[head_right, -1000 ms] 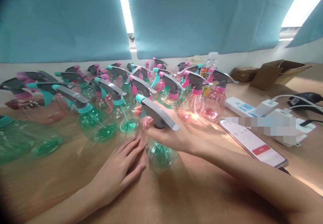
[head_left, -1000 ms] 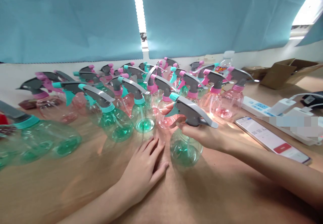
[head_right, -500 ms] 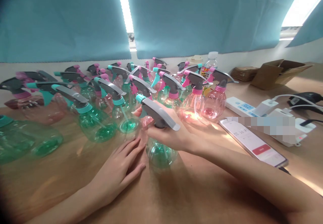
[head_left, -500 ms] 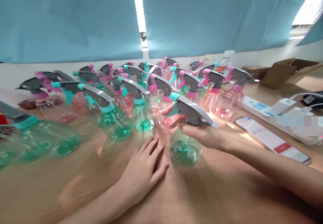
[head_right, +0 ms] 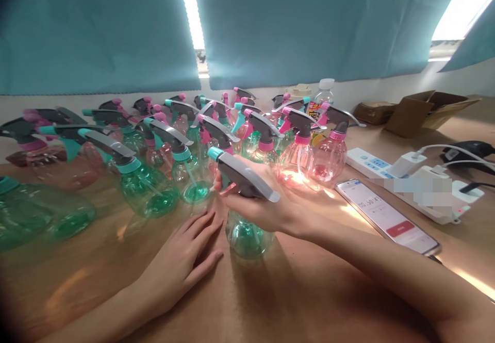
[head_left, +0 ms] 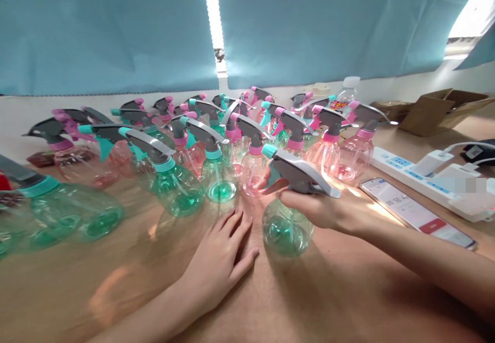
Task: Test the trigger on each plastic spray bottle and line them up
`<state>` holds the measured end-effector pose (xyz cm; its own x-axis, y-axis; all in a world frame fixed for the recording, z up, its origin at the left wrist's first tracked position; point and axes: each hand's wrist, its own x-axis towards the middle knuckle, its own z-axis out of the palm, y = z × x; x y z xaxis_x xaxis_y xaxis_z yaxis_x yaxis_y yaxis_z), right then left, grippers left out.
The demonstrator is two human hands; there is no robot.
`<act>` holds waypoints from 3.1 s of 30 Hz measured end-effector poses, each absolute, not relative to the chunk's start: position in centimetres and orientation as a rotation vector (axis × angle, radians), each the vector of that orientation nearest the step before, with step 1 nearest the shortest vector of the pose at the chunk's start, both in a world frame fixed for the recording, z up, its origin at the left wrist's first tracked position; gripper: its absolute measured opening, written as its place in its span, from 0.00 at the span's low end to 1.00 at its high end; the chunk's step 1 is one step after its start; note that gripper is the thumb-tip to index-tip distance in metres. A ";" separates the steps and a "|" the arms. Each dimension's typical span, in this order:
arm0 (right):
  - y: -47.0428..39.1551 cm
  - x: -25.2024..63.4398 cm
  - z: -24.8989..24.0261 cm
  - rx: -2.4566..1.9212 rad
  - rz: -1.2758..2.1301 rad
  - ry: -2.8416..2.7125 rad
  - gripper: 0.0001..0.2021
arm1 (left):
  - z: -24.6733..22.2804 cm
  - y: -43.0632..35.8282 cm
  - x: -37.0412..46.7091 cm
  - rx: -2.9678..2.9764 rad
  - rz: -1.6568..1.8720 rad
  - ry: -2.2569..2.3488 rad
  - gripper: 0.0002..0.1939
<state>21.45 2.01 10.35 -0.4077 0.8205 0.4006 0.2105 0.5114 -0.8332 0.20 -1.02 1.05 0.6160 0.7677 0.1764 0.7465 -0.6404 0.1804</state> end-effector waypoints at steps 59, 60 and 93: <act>2.6 21.6 8.3 -0.838 0.859 -1.791 0.18 | 0.5 -1.0 0.1 2.795 0.419 1.265 0.24; 2.6 21.6 8.3 -0.851 0.866 -1.792 0.18 | 0.5 -1.0 0.1 2.794 0.421 1.264 0.23; 2.5 21.5 8.5 -0.940 0.860 -1.810 0.19 | 1.0 -1.0 0.1 2.795 0.397 1.260 0.24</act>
